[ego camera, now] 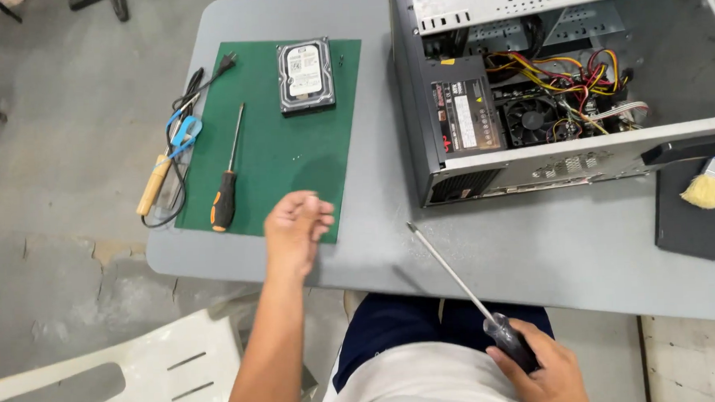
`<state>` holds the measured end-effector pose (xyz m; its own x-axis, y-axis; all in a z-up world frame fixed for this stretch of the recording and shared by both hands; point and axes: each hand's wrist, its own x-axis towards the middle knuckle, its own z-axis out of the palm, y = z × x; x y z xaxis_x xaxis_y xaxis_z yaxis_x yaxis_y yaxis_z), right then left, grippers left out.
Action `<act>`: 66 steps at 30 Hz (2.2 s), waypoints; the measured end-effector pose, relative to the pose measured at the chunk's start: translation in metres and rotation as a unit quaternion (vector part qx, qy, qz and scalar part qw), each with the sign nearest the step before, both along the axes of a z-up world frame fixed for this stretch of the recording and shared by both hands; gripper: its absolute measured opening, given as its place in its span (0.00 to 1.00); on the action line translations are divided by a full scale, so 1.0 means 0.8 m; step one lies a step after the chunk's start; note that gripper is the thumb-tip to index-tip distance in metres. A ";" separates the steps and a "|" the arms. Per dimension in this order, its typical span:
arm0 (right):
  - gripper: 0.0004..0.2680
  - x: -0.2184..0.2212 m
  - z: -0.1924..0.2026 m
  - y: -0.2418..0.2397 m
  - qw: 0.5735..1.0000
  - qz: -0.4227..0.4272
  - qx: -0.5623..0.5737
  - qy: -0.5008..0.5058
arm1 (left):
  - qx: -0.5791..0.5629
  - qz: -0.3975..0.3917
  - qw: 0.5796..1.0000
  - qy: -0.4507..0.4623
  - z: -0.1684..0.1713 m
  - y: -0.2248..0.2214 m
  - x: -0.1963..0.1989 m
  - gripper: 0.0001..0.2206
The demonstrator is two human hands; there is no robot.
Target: The person removes screws from a power supply unit, cleans the cables with a brush, and then installs the unit into a computer case.
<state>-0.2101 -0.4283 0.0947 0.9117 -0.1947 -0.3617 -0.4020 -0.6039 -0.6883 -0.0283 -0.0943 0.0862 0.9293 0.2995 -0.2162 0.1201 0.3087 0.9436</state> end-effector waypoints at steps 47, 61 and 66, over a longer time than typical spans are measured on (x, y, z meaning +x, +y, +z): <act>0.12 -0.002 0.069 0.023 0.991 0.094 -0.081 -0.047 | -0.366 -0.190 0.905 -0.106 0.069 -0.119 -0.071 0.14; 0.17 -0.038 -0.011 -0.014 0.990 -0.018 -0.061 -0.124 | 0.392 -0.136 0.878 -0.240 0.139 -0.103 0.084 0.09; 0.15 -0.046 -0.005 -0.019 0.991 -0.114 -0.057 -0.029 | 0.572 -0.267 0.671 -0.389 0.139 -0.156 0.200 0.12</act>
<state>-0.2466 -0.4433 0.0909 0.8578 -0.4346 -0.2744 -0.4992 -0.5773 -0.6462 0.1315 -0.2192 0.1972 0.6690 -0.5638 0.4844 -0.7405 -0.5622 0.3682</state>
